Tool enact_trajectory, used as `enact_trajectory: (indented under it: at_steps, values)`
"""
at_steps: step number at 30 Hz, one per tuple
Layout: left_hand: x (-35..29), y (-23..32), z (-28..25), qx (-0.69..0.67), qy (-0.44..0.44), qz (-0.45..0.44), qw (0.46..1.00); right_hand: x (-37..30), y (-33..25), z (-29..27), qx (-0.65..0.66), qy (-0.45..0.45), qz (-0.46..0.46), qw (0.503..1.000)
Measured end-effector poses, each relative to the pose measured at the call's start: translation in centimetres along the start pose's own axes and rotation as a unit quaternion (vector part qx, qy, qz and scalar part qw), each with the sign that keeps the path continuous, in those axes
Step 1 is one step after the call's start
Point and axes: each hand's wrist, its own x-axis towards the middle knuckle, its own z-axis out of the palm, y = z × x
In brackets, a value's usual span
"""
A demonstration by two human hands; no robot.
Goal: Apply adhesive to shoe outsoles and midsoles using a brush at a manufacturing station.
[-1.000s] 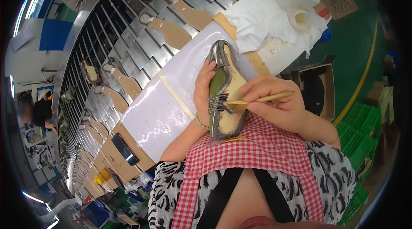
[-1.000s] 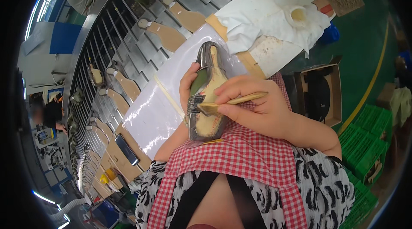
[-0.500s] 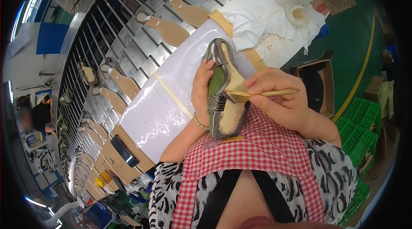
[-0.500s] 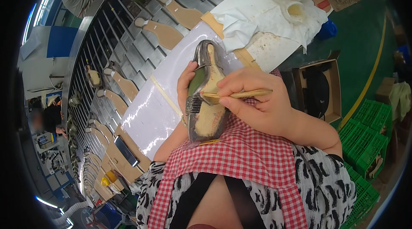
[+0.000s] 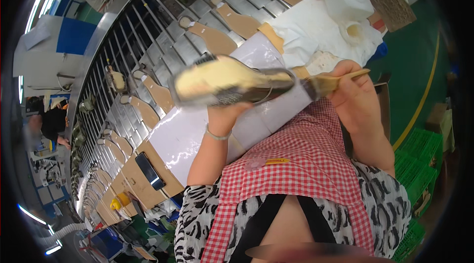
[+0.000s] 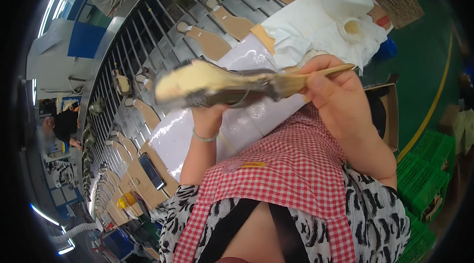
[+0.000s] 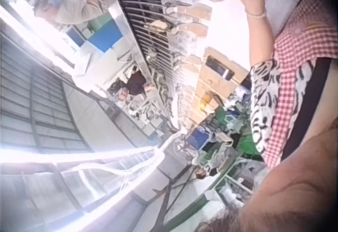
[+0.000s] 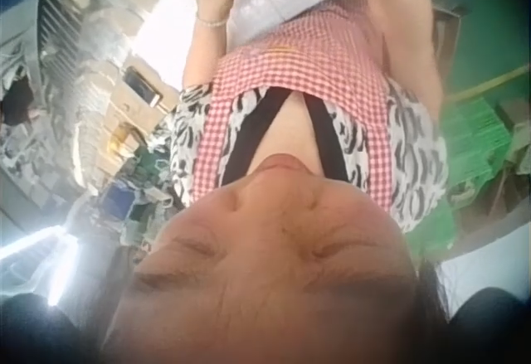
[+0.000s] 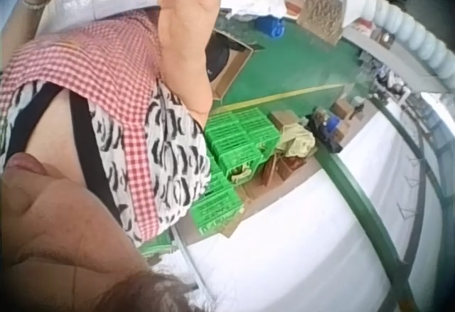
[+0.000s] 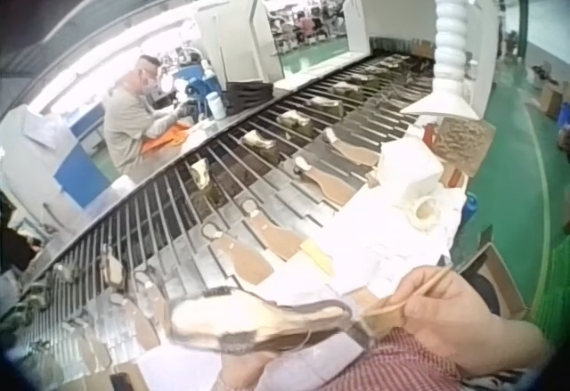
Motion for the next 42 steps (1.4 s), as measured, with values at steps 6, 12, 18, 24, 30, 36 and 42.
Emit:
enact_trajectory:
  at_steps: [6, 12, 18, 24, 30, 36, 42]
  values:
    - [3.0, 2.9, 0.0, -0.510, -0.101, -0.138, 0.843, 1.5, -1.8, 0.4, 0.083, 0.047, 0.018, 0.995]
    - [2.6, 5.4, 0.3, -0.332, -0.229, -0.199, 0.893, 2.1, -0.3, 0.5, -0.055, 0.008, 0.008, 0.998]
    - [2.8, 6.6, 1.1, -0.255, -0.277, -0.168, 0.911, 1.8, -0.4, 1.5, -0.218, -0.062, -0.054, 0.972]
    - [2.7, 6.9, 1.5, -0.268, -0.283, -0.192, 0.901, 1.5, -0.4, 0.5, -0.287, -0.140, -0.099, 0.942]
    - [2.4, 6.4, 1.9, -0.258, -0.286, -0.170, 0.907, 2.2, -0.6, 0.9, -0.302, -0.076, -0.136, 0.940]
    - [2.6, 6.7, 2.0, -0.264, -0.307, -0.184, 0.896, 1.9, -1.1, 0.1, -0.331, -0.188, -0.125, 0.916]
    - [2.6, 6.2, 1.8, -0.266, -0.325, -0.199, 0.886, 2.2, -1.7, 0.0, -0.335, -0.187, -0.114, 0.916]
